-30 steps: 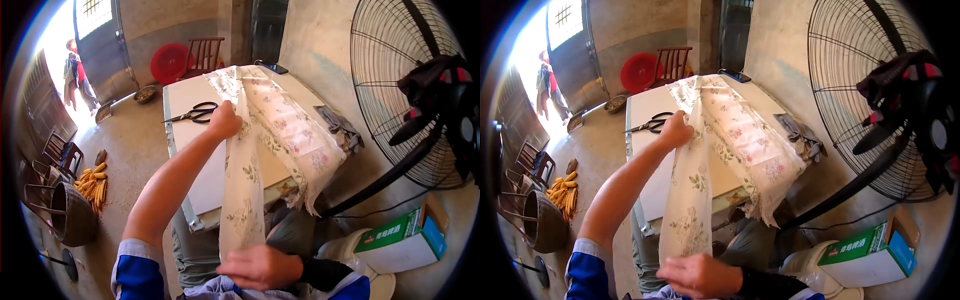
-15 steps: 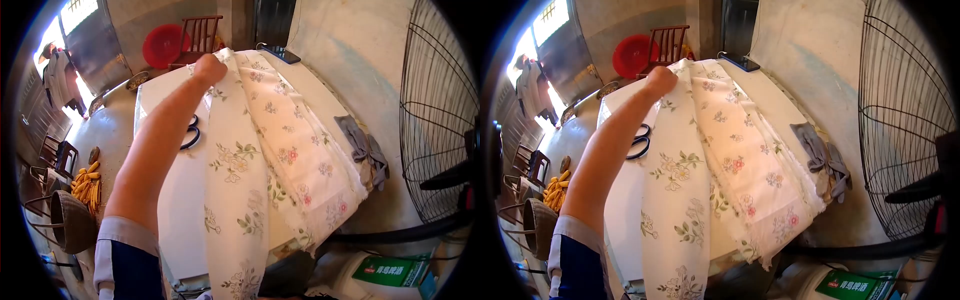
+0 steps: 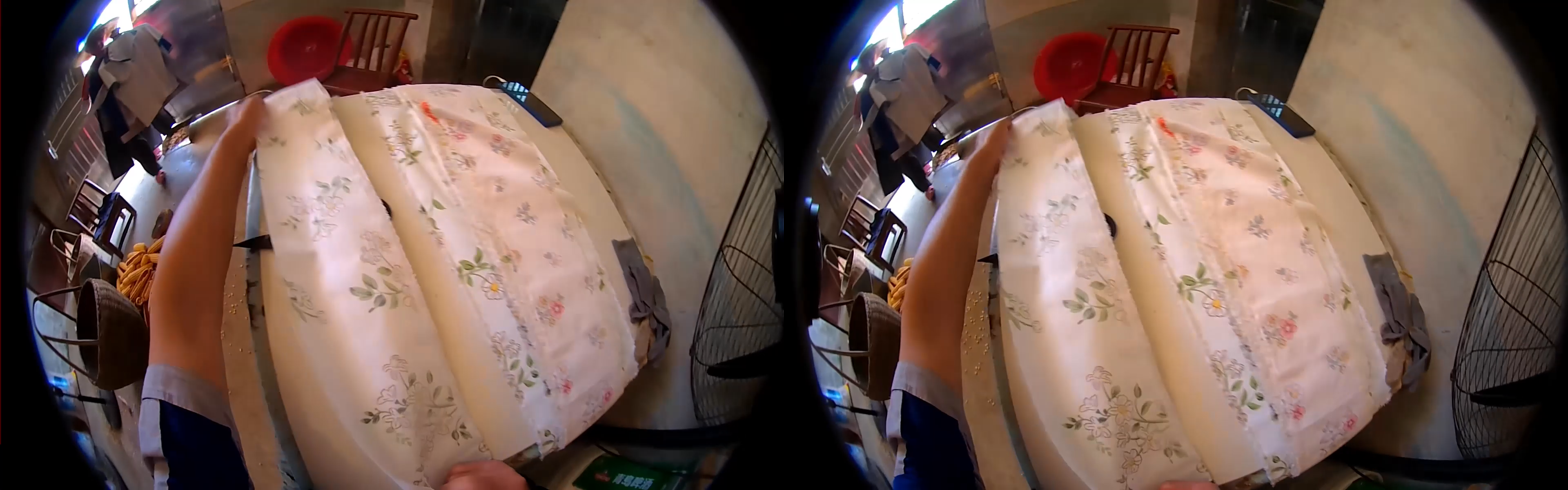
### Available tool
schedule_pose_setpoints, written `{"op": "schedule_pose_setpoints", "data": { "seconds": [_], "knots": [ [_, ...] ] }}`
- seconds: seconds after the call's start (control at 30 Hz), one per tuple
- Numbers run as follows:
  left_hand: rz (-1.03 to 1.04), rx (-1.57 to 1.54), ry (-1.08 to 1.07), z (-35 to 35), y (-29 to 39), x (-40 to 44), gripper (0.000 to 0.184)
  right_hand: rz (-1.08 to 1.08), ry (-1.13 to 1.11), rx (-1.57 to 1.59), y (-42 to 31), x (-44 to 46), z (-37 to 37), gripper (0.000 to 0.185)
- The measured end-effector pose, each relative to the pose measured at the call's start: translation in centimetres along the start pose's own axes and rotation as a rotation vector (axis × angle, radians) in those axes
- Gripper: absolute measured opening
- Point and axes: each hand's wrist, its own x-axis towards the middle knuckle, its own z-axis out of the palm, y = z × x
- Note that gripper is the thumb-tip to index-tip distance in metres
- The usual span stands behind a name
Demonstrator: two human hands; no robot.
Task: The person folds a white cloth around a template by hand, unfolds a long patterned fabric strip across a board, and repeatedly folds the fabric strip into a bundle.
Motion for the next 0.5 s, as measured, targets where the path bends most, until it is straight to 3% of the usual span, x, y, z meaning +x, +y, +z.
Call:
{"op": "schedule_pose_setpoints", "data": {
  "seconds": [0.03,0.07,0.1,0.2,0.33,0.5],
  "knots": [
    [-0.075,-0.156,-0.018,-0.3,-0.2,-1.1,0.033,0.016,-0.048,-0.018,0.4,0.1,0.1,0.022],
    [-0.307,-0.696,0.004,0.8,-0.5,-2.8,0.03,0.036,-0.096,-0.037,0.7,0.1,0.2,0.022],
    [-0.345,-0.757,-0.049,-0.2,1.9,-5.8,0.026,0.05,-0.106,-0.048,0.8,0.3,0.2,0.021],
    [-0.246,-0.526,-0.176,-0.9,2.5,-5.2,0.027,0.077,-0.094,-0.08,0.7,0.6,0.4,0.019],
    [-0.086,-0.96,-0.351,-1.5,4.9,-8.7,0.026,0.072,0.033,-0.123,0.3,0.5,1.1,0.021],
    [-0.086,-0.682,-0.401,-1.2,5.4,-10.5,0.018,0.039,-0.035,-0.212,-0.6,-0.2,0.5,0.029]
  ]
}}
